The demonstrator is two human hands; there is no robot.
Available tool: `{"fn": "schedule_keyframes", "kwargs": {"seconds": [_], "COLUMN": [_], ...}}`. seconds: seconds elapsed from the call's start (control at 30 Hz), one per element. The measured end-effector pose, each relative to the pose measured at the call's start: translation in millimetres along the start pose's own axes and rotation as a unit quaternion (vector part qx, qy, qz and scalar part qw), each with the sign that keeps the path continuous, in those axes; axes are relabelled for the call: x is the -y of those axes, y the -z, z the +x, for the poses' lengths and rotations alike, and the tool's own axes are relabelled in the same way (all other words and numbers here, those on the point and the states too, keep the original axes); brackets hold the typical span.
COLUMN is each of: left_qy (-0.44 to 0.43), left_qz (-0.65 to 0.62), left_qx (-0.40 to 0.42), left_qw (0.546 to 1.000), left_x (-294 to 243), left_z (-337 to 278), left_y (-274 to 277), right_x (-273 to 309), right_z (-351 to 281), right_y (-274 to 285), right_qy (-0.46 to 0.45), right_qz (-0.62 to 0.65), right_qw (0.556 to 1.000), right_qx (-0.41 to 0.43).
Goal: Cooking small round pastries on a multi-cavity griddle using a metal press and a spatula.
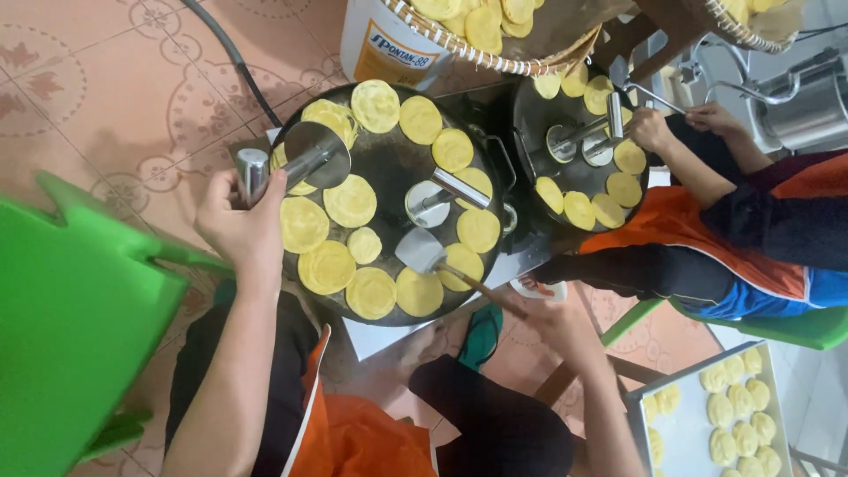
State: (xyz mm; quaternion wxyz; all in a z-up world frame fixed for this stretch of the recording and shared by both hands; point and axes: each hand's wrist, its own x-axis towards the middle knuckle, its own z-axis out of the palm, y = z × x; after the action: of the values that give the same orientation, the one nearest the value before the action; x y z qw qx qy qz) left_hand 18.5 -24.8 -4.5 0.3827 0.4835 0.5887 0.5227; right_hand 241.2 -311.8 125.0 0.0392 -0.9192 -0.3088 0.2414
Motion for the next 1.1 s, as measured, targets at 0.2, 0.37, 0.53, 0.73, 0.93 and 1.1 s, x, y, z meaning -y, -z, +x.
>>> {"fn": "schedule_keyframes", "kwargs": {"seconds": [0.2,0.37,0.53,0.73,0.93,1.1], "left_qy": [-0.031,-0.003,-0.009,-0.019,-0.061,-0.451], "left_qz": [0.034,0.037,0.039,0.123,0.140,0.244], "left_qx": [0.006,0.028,0.066,0.095,0.127,0.110], "left_qw": [0.999,0.999,0.997,0.988,0.980,0.851], "left_x": [9,-28,-36,-38,-35,-16], "left_z": [0,-6,-12,-25,-33,-53], "left_y": [-5,5,8,14,4,-6], "right_x": [-63,-118,-132,-104,-115,-141], "right_z": [68,25,-43,-65,-37,-59], "right_y": [-80,-123,-198,-212,-206,-181], "right_qy": [0.074,0.066,0.243,0.123,0.159,0.038], "right_qz": [0.091,0.138,-0.120,-0.003,-0.103,0.043], "right_qw": [0.991,0.988,0.897,0.934,0.936,0.973], "right_qx": [0.071,0.003,-0.348,-0.336,-0.298,-0.223]}}
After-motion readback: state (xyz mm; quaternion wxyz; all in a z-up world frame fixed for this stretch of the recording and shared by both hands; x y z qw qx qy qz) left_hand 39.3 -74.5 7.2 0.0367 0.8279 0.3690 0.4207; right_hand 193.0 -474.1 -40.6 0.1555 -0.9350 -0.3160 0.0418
